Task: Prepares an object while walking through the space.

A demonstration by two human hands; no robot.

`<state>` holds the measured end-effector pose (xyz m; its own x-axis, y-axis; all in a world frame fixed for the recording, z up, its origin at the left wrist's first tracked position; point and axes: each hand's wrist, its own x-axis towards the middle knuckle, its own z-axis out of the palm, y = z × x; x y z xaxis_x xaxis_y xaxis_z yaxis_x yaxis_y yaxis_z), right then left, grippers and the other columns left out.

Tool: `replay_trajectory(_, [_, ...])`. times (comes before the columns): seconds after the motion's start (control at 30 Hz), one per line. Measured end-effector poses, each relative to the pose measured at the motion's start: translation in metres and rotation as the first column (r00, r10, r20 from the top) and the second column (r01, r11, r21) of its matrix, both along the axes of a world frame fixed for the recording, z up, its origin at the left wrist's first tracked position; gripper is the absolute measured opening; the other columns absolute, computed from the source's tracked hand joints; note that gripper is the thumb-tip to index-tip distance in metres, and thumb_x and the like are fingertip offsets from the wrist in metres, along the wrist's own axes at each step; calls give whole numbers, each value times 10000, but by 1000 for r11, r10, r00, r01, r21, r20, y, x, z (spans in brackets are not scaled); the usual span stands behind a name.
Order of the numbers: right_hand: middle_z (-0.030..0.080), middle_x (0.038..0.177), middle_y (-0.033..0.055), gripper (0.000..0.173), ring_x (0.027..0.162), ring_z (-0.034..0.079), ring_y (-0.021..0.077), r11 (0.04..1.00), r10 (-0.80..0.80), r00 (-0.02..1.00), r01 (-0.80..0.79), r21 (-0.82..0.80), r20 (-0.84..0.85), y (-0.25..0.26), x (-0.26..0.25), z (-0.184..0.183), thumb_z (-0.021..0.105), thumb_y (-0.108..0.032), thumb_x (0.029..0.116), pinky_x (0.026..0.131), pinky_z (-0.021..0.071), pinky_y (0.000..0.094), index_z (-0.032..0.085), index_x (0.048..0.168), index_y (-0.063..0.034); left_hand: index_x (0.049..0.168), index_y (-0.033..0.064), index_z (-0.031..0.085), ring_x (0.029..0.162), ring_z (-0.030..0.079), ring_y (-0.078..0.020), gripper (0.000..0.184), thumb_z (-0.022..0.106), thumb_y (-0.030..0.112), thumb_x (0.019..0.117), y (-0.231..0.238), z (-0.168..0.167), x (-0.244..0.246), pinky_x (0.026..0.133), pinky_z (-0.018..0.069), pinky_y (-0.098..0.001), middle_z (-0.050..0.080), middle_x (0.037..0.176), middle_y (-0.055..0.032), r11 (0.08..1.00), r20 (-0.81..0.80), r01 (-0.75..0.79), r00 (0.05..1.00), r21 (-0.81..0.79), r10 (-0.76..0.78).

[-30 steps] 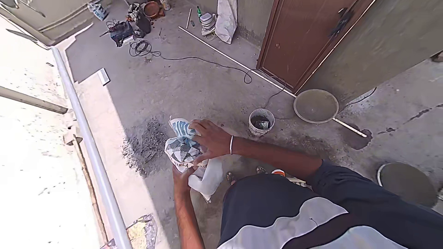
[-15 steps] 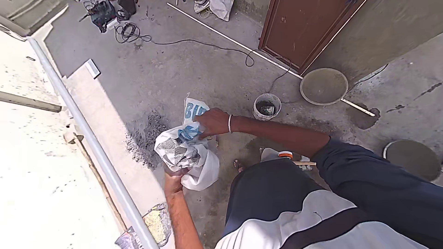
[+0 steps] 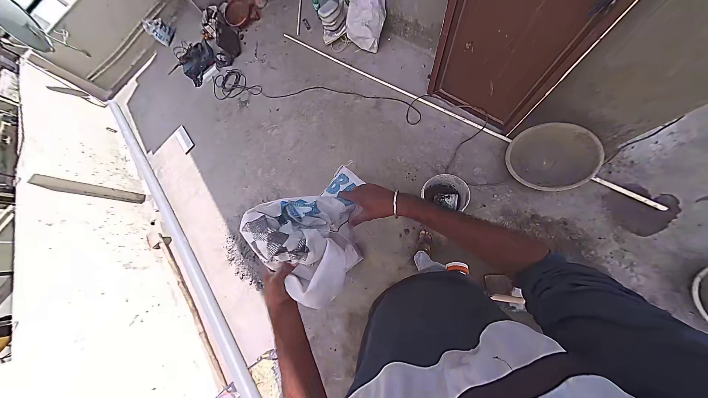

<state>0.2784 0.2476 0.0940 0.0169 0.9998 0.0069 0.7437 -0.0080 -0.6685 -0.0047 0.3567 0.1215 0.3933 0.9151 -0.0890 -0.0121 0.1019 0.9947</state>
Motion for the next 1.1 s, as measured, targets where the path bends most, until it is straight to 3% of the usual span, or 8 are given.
replay_trajectory(0.13, [696, 862, 161, 424, 792, 684, 277, 984, -117, 916, 159, 80, -383, 0, 73, -27, 828, -333, 868, 737, 554, 502, 694, 1073, 13, 1394, 53, 337, 954, 656, 7, 586, 568, 33, 856, 8, 21, 79, 843, 579, -211, 640, 1073, 41, 998, 123, -43, 992, 52, 36])
replay_trajectory(0.23, [700, 877, 155, 378, 828, 683, 260, 980, -172, 854, 198, 1, -491, -1, 107, -25, 754, -334, 952, 795, 548, 500, 694, 1053, 26, 1500, 44, 263, 1032, 643, -57, 776, 661, 47, 835, 27, 27, 146, 893, 570, -255, 604, 1211, -46, 993, 99, -23, 995, 114, 11])
replay_trajectory(0.4, [697, 1057, 212, 309, 973, 691, 292, 906, -375, 597, 398, -145, -709, 5, 123, 2, 658, -183, 1019, 907, 555, 492, 626, 1243, 27, 1615, 121, 189, 1227, 611, -168, 924, 746, 70, 879, 64, 9, 240, 1016, 545, -362, 535, 1454, -122, 975, -61, 19, 998, 221, -6])
replay_trajectory(0.6, [656, 1327, 244, 684, 1246, 640, 309, 881, -355, 671, 473, 7, -651, 40, 163, 3, 651, -326, 999, 1101, 476, 472, 425, 1546, 16, 1605, 96, 238, 1338, 538, -208, 960, 816, 185, 844, 104, -13, 336, 1117, 464, -399, 497, 1505, -153, 895, -288, 124, 957, 428, 6])
replay_trajectory(0.83, [732, 1082, 128, 597, 875, 728, 177, 831, -237, -111, 492, -261, -965, 123, 308, -53, 178, -455, 1133, 783, 609, 342, 489, 1479, -81, 1604, 124, 227, 1201, 628, -154, 978, 791, 48, 809, 192, -37, 461, 995, 565, -368, 568, 1413, -91, 915, -102, 297, 955, 272, -280])
replay_trajectory(0.9, [738, 1076, 110, 571, 912, 728, 129, 806, -202, -67, 555, -205, -977, 156, 366, -65, 137, -351, 1145, 843, 603, 302, 495, 1450, -27, 1571, 57, 229, 1117, 659, -118, 934, 738, -9, 791, 231, -51, 513, 955, 579, -321, 611, 1318, -81, 913, -15, 385, 922, 137, -386])
replay_trajectory(1.0, [747, 988, 4, 313, 918, 698, 38, 719, -135, 92, 694, -34, -987, 212, 446, -79, 440, -192, 1086, 874, 585, 234, 688, 1146, -10, 1512, -49, 239, 1106, 656, -56, 885, 714, -35, 765, 291, -70, 594, 976, 559, -257, 638, 1271, -53, 821, 25, 570, 822, -35, -569])
replay_trajectory(1.1, [727, 1036, -30, 543, 935, 679, 15, 724, -133, 226, 687, 62, -965, 272, 509, -77, 751, -483, 907, 856, 571, 211, 644, 1179, -26, 1486, -6, 290, 1068, 671, -39, 833, 665, -120, 751, 343, -69, 665, 953, 569, -254, 673, 1222, -8, 752, 76, 626, 776, -203, -626])
